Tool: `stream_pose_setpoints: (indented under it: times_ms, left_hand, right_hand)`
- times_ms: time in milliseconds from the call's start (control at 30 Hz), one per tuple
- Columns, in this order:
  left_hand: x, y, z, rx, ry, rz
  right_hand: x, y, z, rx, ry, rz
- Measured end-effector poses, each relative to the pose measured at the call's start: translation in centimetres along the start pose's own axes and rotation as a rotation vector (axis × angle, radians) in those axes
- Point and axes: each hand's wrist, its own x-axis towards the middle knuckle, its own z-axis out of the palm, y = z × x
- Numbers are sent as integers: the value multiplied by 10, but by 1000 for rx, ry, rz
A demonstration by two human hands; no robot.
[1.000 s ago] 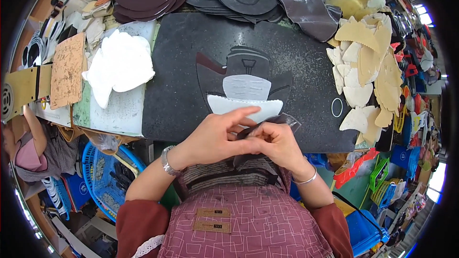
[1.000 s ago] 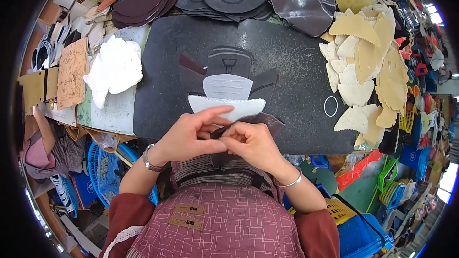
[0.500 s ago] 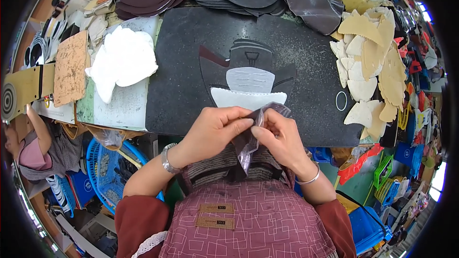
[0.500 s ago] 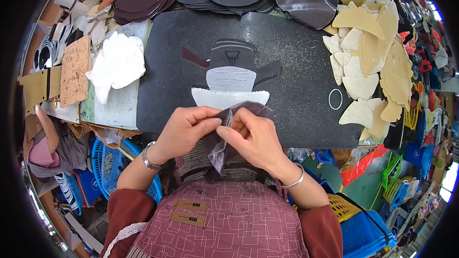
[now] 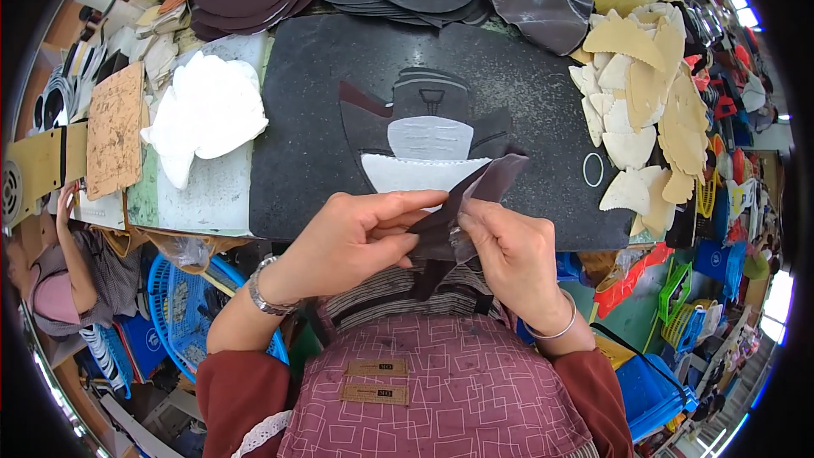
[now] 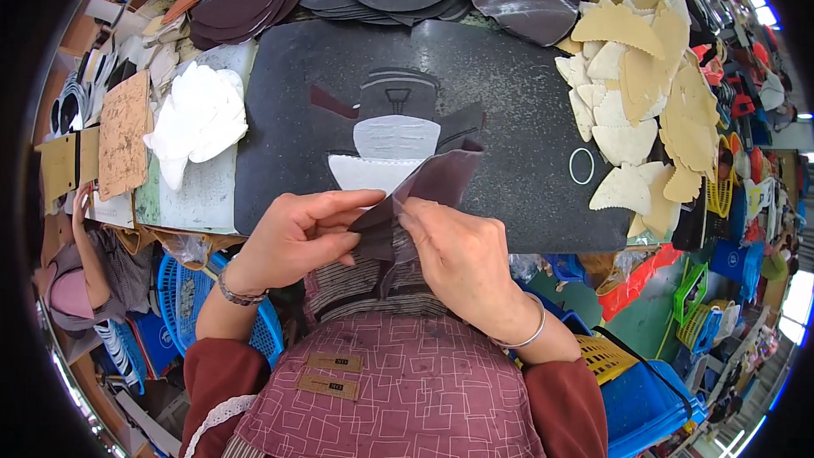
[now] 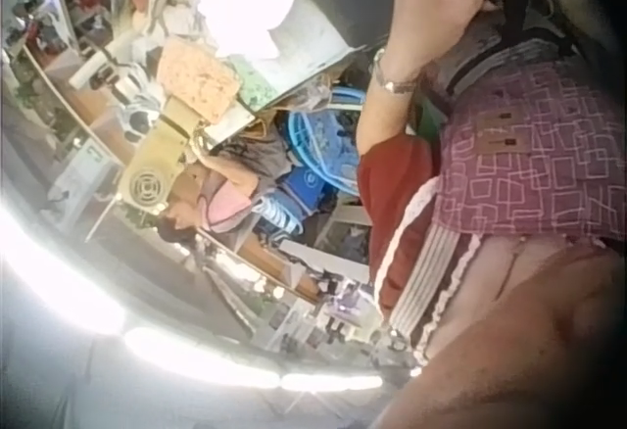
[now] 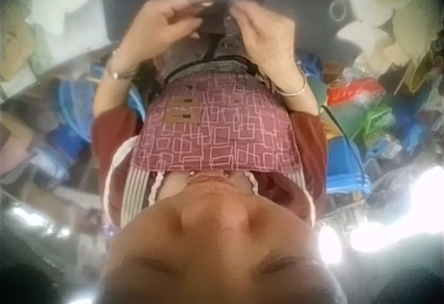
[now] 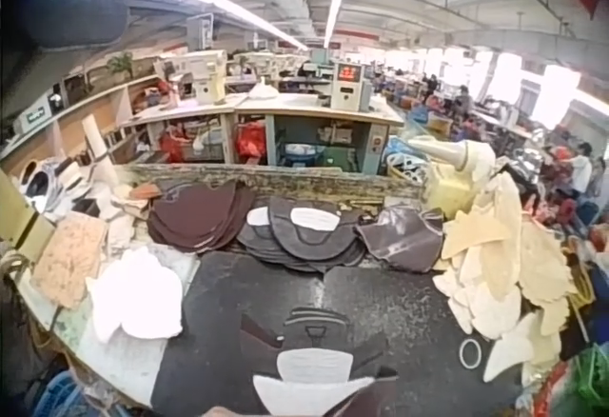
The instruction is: The person assembles shoe components by peeling backing film from fabric pieces, aligning padding inserts, and pressing the layered materials together on a work template.
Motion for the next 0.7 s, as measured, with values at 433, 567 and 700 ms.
stream_pose_setpoints:
  times_ms: [433,567,700]
  left_hand:
    - [20,-18,13,544,485,527]
    - [30,-14,24,529,647,605]
    - [41,-9,24,605,812,590]
  right_hand:
    - [14,-6,4,-311,50,-123]
    - [26,-9,5,-245,164,-54]
    - [48,7,13,-203,319,-156]
